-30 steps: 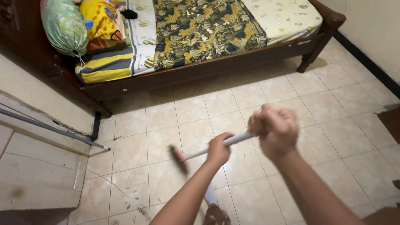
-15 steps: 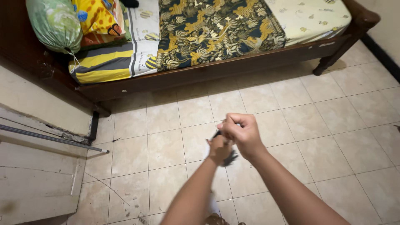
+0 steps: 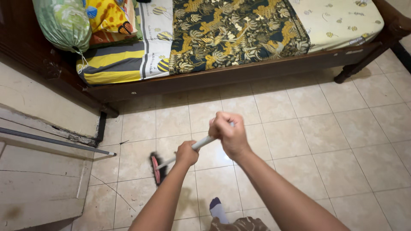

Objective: The person tidies a bedroom by hitting a bed with a stick broom, then sweeps the floor and along the edges of a door using a long-handled broom.

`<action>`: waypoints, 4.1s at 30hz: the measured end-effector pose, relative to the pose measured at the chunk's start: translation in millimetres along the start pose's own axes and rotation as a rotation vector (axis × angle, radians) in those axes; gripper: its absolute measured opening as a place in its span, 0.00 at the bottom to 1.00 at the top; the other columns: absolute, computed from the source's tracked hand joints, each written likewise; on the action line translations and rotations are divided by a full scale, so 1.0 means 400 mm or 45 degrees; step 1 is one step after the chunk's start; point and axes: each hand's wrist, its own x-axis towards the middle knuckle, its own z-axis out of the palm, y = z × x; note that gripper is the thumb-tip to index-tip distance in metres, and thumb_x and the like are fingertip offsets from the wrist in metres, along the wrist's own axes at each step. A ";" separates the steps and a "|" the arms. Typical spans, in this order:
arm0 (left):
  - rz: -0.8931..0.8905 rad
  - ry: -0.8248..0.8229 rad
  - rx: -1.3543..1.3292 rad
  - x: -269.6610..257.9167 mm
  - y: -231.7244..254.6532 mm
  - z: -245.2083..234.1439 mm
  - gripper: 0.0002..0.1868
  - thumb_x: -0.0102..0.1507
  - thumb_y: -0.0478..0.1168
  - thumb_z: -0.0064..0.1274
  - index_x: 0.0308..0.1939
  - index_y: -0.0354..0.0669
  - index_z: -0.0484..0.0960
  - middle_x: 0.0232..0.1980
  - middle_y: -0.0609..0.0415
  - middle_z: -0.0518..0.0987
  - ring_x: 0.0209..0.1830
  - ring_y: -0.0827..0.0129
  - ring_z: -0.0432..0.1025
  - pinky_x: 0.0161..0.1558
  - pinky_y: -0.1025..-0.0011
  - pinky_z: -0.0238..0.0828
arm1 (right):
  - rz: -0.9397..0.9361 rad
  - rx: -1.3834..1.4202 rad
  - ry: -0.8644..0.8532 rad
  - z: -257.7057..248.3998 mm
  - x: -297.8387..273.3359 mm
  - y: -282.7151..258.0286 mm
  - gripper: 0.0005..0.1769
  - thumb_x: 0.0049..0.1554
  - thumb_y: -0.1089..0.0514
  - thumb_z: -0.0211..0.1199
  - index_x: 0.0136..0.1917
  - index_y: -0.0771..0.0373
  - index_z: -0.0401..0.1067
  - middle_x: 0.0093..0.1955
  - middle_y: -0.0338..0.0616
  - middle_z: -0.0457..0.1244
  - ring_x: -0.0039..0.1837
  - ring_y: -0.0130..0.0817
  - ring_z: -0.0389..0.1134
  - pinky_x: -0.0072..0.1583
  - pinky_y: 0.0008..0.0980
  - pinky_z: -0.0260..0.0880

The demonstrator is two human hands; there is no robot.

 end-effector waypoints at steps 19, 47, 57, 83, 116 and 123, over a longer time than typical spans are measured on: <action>0.938 0.569 -0.604 0.367 0.264 0.029 0.29 0.62 0.38 0.56 0.61 0.27 0.61 0.62 0.29 0.67 0.66 0.47 0.63 0.65 0.54 0.60 | -0.072 -0.520 -0.571 -0.041 0.433 0.023 0.22 0.54 0.66 0.64 0.26 0.62 0.54 0.26 0.31 0.52 0.35 0.17 0.53 0.43 0.24 0.66; 0.102 0.805 -0.508 0.582 0.227 -0.309 0.05 0.64 0.38 0.51 0.37 0.41 0.81 0.39 0.41 0.81 0.41 0.49 0.76 0.41 0.57 0.73 | -0.225 -0.413 -0.926 0.167 0.791 -0.053 0.21 0.60 0.66 0.53 0.25 0.64 0.59 0.25 0.37 0.58 0.30 0.19 0.57 0.39 0.27 0.63; -0.141 0.694 -0.385 0.709 -0.102 -0.193 0.16 0.60 0.50 0.58 0.40 0.40 0.81 0.43 0.39 0.82 0.45 0.52 0.77 0.45 0.59 0.74 | 0.231 -0.801 -1.239 0.223 0.828 0.268 0.22 0.53 0.55 0.70 0.28 0.61 0.60 0.27 0.32 0.53 0.34 0.20 0.52 0.37 0.28 0.53; -0.014 0.846 -0.706 0.650 -0.170 -0.729 0.11 0.61 0.38 0.48 0.44 0.41 0.82 0.44 0.37 0.84 0.49 0.45 0.76 0.49 0.57 0.71 | 0.104 -0.948 -0.915 0.744 0.902 0.286 0.26 0.58 0.45 0.62 0.25 0.62 0.69 0.21 0.36 0.59 0.25 0.25 0.56 0.30 0.31 0.55; -0.724 1.363 -0.225 0.367 -0.573 -0.710 0.14 0.60 0.48 0.51 0.47 0.51 0.81 0.44 0.51 0.83 0.50 0.53 0.75 0.59 0.43 0.51 | 0.138 -0.424 -1.753 0.940 0.738 0.690 0.23 0.63 0.57 0.60 0.28 0.68 0.63 0.26 0.31 0.51 0.33 0.19 0.50 0.35 0.28 0.51; -1.070 1.287 -0.357 0.290 -0.647 -0.771 0.24 0.61 0.40 0.50 0.60 0.68 0.81 0.32 0.51 0.84 0.40 0.56 0.78 0.75 0.42 0.40 | 0.780 -0.258 -1.612 1.059 0.722 0.823 0.23 0.62 0.50 0.61 0.30 0.66 0.71 0.26 0.35 0.56 0.31 0.24 0.52 0.36 0.28 0.50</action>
